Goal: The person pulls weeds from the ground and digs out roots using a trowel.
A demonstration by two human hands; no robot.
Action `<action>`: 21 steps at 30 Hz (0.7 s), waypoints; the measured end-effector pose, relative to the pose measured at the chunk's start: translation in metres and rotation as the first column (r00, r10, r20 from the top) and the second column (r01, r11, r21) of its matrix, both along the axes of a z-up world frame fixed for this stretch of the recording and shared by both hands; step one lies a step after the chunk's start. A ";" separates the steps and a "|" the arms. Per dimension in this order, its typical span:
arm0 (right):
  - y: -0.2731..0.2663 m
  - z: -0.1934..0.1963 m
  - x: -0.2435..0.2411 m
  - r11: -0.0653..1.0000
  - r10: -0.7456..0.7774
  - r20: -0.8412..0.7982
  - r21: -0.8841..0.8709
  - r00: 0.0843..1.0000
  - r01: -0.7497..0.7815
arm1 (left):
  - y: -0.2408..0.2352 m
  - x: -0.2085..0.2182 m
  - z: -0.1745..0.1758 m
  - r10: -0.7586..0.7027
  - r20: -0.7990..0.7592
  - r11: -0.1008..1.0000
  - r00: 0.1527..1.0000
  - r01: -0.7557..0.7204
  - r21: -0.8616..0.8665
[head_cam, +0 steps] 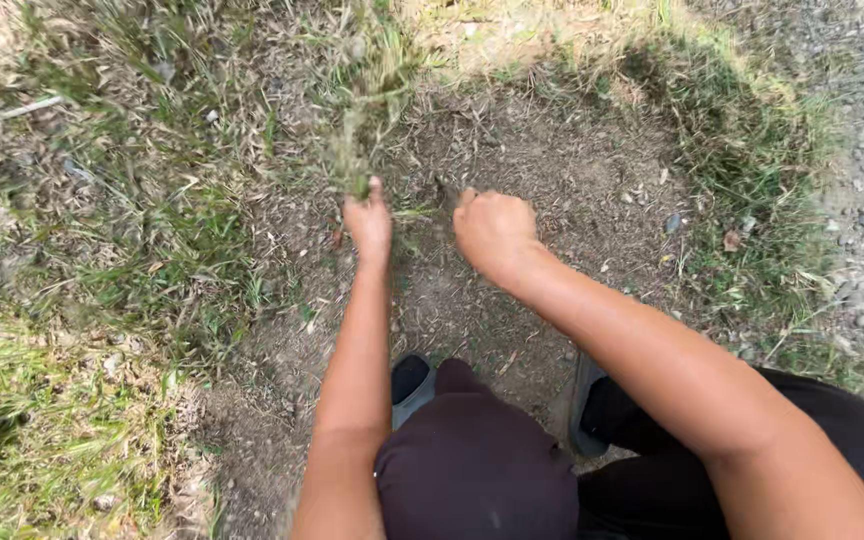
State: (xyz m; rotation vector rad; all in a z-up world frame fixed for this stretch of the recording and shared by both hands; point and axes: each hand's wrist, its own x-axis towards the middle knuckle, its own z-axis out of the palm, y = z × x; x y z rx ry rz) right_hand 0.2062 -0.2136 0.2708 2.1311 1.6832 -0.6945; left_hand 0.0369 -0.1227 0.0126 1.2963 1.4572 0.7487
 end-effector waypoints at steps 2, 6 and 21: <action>0.008 -0.007 0.010 0.994 0.099 0.009 0.045 0.995 -0.099 | 0.027 -0.040 0.023 0.011 -0.079 0.997 0.997 -0.017 -0.081; 0.010 -0.003 0.064 0.969 0.236 -0.097 -0.048 0.967 -0.241 | 0.072 -0.084 0.098 -0.112 -0.216 0.993 0.970 0.099 -0.068; -0.158 -0.158 0.162 0.876 -0.432 -0.354 0.052 0.829 0.479 | 0.100 0.019 0.324 -0.665 -0.612 0.740 0.428 0.491 -0.460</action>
